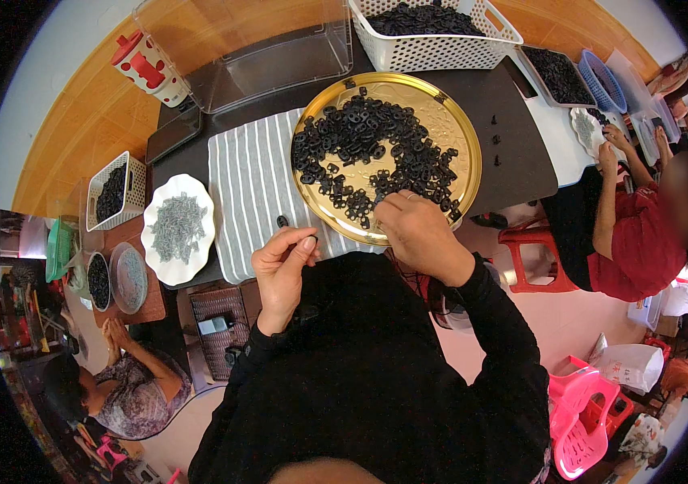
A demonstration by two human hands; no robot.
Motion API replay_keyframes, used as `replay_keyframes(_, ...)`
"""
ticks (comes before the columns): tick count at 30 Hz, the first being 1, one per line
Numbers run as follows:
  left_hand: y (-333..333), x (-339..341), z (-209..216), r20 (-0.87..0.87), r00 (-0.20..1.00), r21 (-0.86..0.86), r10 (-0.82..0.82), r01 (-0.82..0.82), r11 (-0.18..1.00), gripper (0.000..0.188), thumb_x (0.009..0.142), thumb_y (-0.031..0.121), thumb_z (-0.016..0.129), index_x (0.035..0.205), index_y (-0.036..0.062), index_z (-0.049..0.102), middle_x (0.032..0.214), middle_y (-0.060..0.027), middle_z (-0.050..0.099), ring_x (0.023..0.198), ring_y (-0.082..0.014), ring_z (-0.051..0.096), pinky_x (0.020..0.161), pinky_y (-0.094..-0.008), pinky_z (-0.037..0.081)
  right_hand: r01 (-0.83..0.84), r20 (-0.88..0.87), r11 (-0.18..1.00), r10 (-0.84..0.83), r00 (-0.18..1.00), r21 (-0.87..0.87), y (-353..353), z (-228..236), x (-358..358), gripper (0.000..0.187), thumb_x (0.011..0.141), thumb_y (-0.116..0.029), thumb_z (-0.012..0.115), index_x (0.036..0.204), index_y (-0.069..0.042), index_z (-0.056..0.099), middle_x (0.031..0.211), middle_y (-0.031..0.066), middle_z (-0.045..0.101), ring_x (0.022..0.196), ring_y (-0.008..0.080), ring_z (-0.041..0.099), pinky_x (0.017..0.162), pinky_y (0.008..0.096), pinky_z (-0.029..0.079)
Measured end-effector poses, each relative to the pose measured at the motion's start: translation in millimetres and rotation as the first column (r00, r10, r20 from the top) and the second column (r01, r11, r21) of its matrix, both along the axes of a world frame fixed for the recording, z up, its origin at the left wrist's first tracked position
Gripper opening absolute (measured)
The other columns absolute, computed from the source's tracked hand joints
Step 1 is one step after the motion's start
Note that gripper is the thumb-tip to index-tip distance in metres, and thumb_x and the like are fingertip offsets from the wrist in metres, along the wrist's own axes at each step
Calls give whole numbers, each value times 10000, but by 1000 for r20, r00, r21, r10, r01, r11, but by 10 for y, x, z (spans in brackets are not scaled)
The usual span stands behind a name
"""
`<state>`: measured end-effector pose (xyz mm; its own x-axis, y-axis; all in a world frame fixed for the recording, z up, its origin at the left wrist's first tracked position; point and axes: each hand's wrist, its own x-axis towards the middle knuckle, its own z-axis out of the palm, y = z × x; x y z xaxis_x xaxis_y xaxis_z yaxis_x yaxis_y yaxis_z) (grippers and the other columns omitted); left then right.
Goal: The person picks up a black plastic toggle and a metal spring, inserts the spring into the toggle, and places the assembled piece onto a striped cloth. This process is repeated for several toggles and springs, occasionally moving items on a gold tray to reach more pieces.
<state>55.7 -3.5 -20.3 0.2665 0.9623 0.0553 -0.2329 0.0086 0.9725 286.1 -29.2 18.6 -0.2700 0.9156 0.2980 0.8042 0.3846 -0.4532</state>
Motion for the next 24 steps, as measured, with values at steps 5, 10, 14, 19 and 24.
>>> replay_keyframes(5,-48,1,38,14,1000,-56,13,-12,998,155,871,-31,643,1018,-23,691,819,-52,619,681,-80,572,574,-199,455,-67,54,997,65,996,26,-8,58,-102,131,731,16,604,857,-13,582,768,123,564,752,310,565,649,397,467)
replay_keyframes(10,-48,-44,43,21,1000,-56,-23,24,998,161,868,-45,638,1020,-27,688,828,-66,631,702,-92,593,581,-206,468,-118,163,987,100,982,105,19,52,-169,113,712,-14,590,805,-22,527,763,118,537,764,295,554,675,381,469)
replay_keyframes(14,-50,-60,11,15,1000,-9,-26,27,1000,177,871,-59,621,1033,-28,685,823,-57,620,694,-93,584,604,-206,472,-99,274,985,58,960,138,16,65,-223,117,719,-46,593,821,-21,540,785,114,534,782,287,559,685,378,471)
replay_keyframes(19,-72,-46,-10,14,999,-3,-53,53,999,204,875,-68,604,1059,-23,679,833,-52,612,717,-94,581,630,-208,476,-88,373,987,33,927,131,3,116,-250,118,727,-65,589,827,-21,545,794,117,532,792,284,563,689,371,472)
replay_keyframes(24,-97,-73,-15,42,998,-38,-53,55,998,195,879,-58,606,1060,-25,669,847,-50,614,734,-92,584,633,-213,479,-65,335,997,44,941,52,74,48,-216,163,710,-36,578,865,2,545,805,146,488,792,329,523,721,401,457)
